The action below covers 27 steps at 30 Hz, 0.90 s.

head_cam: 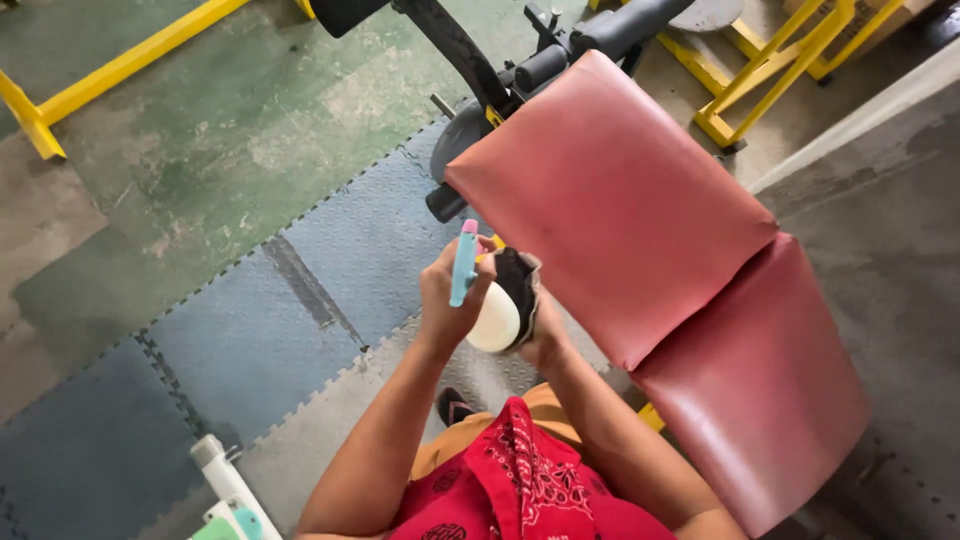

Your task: Cleaning various gym machines and equipment using a spray bottle and a cloth.

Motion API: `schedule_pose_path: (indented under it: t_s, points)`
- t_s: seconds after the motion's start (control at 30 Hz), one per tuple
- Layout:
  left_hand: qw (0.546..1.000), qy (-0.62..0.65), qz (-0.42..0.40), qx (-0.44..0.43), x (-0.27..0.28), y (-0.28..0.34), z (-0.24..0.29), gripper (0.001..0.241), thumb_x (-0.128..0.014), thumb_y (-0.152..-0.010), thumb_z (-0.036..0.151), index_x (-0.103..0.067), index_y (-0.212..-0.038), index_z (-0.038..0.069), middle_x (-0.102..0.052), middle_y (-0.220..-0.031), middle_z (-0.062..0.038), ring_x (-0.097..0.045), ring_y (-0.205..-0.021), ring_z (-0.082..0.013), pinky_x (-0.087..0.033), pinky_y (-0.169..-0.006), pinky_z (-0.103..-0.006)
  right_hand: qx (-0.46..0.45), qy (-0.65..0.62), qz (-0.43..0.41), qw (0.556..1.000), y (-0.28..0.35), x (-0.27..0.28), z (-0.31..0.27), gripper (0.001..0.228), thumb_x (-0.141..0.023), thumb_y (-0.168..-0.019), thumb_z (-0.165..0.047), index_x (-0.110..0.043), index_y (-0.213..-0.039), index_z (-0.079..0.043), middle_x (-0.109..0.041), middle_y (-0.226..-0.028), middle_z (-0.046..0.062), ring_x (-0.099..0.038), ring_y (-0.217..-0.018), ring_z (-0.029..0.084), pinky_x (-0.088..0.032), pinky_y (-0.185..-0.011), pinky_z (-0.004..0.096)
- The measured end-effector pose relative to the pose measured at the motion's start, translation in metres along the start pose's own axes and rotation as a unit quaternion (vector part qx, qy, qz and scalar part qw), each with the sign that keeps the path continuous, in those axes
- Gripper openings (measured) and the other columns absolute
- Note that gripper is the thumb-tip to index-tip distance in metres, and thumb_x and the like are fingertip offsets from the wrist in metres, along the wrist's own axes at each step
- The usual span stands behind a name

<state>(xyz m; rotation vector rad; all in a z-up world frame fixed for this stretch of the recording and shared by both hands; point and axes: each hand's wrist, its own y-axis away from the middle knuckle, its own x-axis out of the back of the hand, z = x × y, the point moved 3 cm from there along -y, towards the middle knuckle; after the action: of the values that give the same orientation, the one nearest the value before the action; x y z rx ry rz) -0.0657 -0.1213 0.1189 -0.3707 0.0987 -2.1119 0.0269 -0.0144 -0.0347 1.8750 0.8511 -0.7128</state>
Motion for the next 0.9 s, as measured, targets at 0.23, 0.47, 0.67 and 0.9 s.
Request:
schedule_pose_path:
  t_s: [0.23,0.47,0.67,0.9]
  points:
    - [0.992,0.003,-0.064,-0.110,0.036,0.017,-0.003,0.045,-0.080,-0.085,0.024,-0.063,-0.121,0.002,-0.073,-0.099,-0.013,-0.070,-0.081,-0.0227,-0.057,-0.074,-0.0366,-0.077,0.001,-0.067,0.995,0.011,-0.019,0.069,0.048,-0.041,-0.107,-0.047,-0.060,-0.135,-0.012,-0.070,-0.126,0.007,-0.070,-0.110,0.023,-0.057,-0.096,0.043]
    - [0.994,-0.076,-0.063,-0.050,0.055,0.026,-0.037,0.023,-0.069,-0.087,0.014,-0.068,-0.109,0.007,-0.075,-0.091,-0.015,-0.076,-0.080,-0.0333,-0.061,-0.073,-0.0430,-0.030,0.042,0.030,0.998,-0.022,0.000,0.077,0.051,-0.038,-0.109,-0.051,-0.061,-0.136,-0.014,-0.070,-0.123,0.006,-0.068,-0.106,0.022,-0.054,-0.095,0.042]
    - [0.933,-0.281,-0.221,0.033,0.043,0.020,-0.070,0.021,-0.067,-0.080,0.020,-0.069,-0.100,0.011,-0.072,-0.089,-0.023,-0.069,-0.086,-0.0465,-0.055,-0.077,-0.0574,0.088,-0.063,-0.089,0.990,0.009,-0.063,0.002,0.051,-0.031,-0.109,-0.043,-0.058,-0.138,-0.010,-0.068,-0.130,0.009,-0.067,-0.116,0.025,-0.053,-0.105,0.043]
    - [0.920,-0.298,-0.255,0.016,0.013,-0.021,-0.083,0.023,-0.072,-0.080,0.024,-0.065,-0.097,0.009,-0.072,-0.087,-0.021,-0.068,-0.086,-0.0454,-0.055,-0.077,-0.0564,0.064,0.010,-0.011,0.998,-0.030,-0.019,-0.019,0.055,-0.026,-0.109,-0.041,-0.057,-0.139,-0.007,-0.068,-0.128,0.011,-0.067,-0.114,0.025,-0.052,-0.103,0.044]
